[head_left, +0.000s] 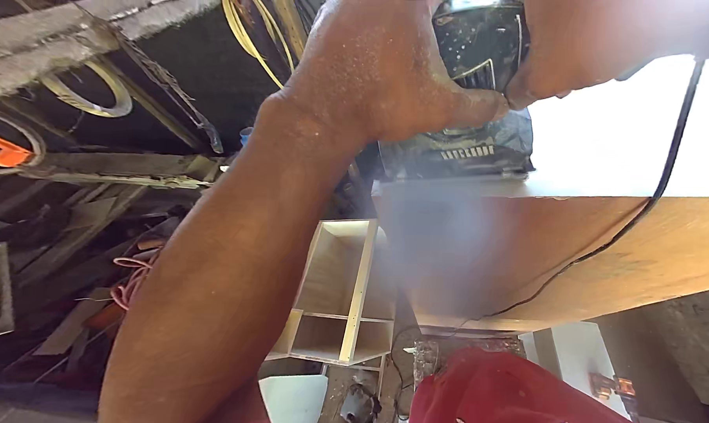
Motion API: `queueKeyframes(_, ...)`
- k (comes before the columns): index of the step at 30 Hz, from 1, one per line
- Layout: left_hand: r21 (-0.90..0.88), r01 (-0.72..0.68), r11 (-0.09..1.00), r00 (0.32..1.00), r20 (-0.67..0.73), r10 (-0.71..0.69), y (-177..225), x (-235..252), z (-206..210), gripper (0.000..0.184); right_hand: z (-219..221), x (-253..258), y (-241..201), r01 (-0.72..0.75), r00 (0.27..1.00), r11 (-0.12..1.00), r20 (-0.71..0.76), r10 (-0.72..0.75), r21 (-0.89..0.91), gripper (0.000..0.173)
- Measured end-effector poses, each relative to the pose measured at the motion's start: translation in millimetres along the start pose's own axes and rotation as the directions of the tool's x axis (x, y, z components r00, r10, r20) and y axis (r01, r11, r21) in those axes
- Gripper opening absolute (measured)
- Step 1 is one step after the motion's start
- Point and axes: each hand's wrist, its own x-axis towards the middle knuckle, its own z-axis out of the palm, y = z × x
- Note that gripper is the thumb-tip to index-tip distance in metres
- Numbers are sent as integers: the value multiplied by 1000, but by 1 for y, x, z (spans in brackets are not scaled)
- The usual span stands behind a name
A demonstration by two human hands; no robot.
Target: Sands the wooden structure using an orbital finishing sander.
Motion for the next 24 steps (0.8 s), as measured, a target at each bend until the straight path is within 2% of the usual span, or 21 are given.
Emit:
queueKeyframes(3, -22, 35, 999, 998, 49, -34, 0, 0, -3, 84, 3, 7, 6, 13, 999, 996, 48, -17, 90, 11)
queueKeyframes(5, 0, 66, 998, 996, 60, -66, -5, 1, -1, 86, 8, 13, 3, 32, 999, 997, 28, -34, 63, 12)
queueKeyframes(7, 3, 20, 1000, 1000, 11, -20, -7, -5, -5, 84, 4, 10, -6, 15, 1000, 999, 23, -16, 43, 13)
queueKeyframes(9, -39, 2, 999, 1000, 20, -1, -5, -11, -11, 78, 2, 7, -6, 17, 999, 995, 41, -21, 97, 19)
queueKeyframes(13, -62, 96, 993, 992, 87, -91, -16, -8, -9, 81, 10, 20, -4, 11, 997, 991, 72, -21, 131, 11)
queueKeyframes(19, -67, 93, 993, 993, 74, -88, -17, -24, -19, 78, 13, 19, -12, 49, 994, 984, 83, -64, 170, 11)
queueKeyframes(22, -83, 97, 992, 990, 115, -87, -29, -20, -15, 70, 19, 29, -18, 40, 999, 991, 25, -44, 126, 15)
queueKeyframes(24, -86, 93, 992, 990, 117, -83, -41, -11, -14, 74, 19, 39, -25, 11, 1000, 995, -3, -11, 96, 14)
